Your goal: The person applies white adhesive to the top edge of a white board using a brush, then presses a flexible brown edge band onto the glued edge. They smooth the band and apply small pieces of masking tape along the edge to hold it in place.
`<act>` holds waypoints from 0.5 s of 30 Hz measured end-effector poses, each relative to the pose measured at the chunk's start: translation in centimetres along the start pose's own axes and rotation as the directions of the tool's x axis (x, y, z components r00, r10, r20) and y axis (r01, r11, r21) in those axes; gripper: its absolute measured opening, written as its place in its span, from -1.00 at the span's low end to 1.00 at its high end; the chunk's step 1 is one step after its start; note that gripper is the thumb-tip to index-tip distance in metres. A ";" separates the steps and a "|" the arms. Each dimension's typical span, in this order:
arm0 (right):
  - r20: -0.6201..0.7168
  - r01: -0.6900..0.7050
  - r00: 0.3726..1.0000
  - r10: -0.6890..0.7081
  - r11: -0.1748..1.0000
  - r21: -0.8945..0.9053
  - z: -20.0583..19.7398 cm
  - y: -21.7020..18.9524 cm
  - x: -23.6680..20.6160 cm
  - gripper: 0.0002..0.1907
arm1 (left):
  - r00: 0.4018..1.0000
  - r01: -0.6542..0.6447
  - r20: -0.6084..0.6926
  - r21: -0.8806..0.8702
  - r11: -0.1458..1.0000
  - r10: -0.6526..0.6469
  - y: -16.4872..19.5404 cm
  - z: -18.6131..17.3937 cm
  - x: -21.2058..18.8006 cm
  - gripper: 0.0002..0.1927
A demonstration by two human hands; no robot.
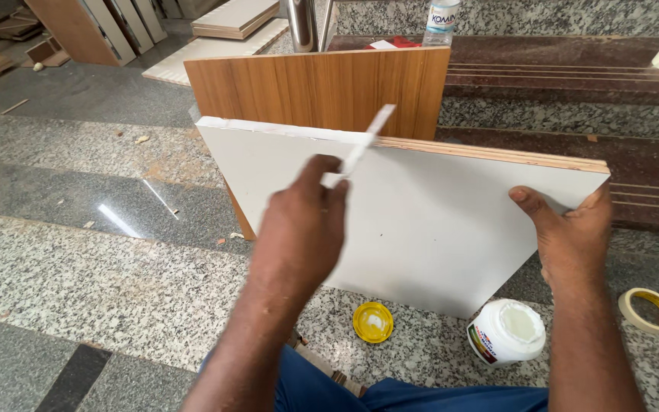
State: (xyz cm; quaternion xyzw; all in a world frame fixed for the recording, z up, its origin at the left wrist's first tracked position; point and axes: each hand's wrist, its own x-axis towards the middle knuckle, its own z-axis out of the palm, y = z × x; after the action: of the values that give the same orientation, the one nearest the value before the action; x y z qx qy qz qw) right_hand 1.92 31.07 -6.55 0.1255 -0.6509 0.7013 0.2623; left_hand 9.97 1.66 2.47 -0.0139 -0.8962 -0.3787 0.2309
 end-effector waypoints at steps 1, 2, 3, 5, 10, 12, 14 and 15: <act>-0.002 -0.008 1.000 0.008 1.000 -0.002 0.0 0.0 -0.1 -0.39 | 1.000 0.005 -0.005 -0.037 0.999 -0.005 0.1 0.8 -0.2 -0.76; 0.002 0.000 1.000 0.000 1.000 -0.001 -0.1 0.0 -0.1 -0.39 | 1.000 0.006 -0.011 -0.076 0.997 -0.007 0.2 1.7 -0.4 -0.76; 0.005 0.008 1.000 -0.008 1.000 -0.001 -0.1 0.1 -0.1 -0.39 | 1.000 0.007 -0.017 -0.115 0.993 -0.009 0.3 2.5 -0.6 -0.76; 0.006 0.010 1.000 -0.010 1.000 -0.008 -0.2 0.1 -0.1 -0.39 | 0.992 -0.059 -0.111 -0.055 0.997 0.053 0.5 4.0 -1.1 -0.74; 0.040 0.036 0.999 -0.036 0.999 -0.013 -0.3 0.1 0.0 -0.42 | 0.984 0.105 0.145 0.021 0.994 -0.107 1.3 5.4 -4.4 -0.72; -0.006 -0.020 1.000 0.020 0.997 -0.070 -0.3 0.0 0.0 -0.40 | 0.977 0.044 0.209 0.023 0.999 -0.048 1.7 4.2 -5.2 -0.71; -0.018 -0.045 0.999 0.043 0.996 -0.077 -0.3 0.0 0.0 -0.39 | 0.992 0.115 0.048 -0.006 0.993 -0.114 2.0 2.0 -4.8 -0.72; -0.008 -0.039 0.999 0.038 0.997 -0.060 -0.3 0.0 0.0 -0.38 | 0.988 0.147 -0.033 -0.025 0.989 -0.148 2.2 0.9 -4.3 -0.72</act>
State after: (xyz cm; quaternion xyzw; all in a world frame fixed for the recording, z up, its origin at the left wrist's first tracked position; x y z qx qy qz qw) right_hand 1.96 31.34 -6.60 0.1024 -0.6731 0.6867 0.2547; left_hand 13.85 4.47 1.60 0.0563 -0.8864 -0.4048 0.2174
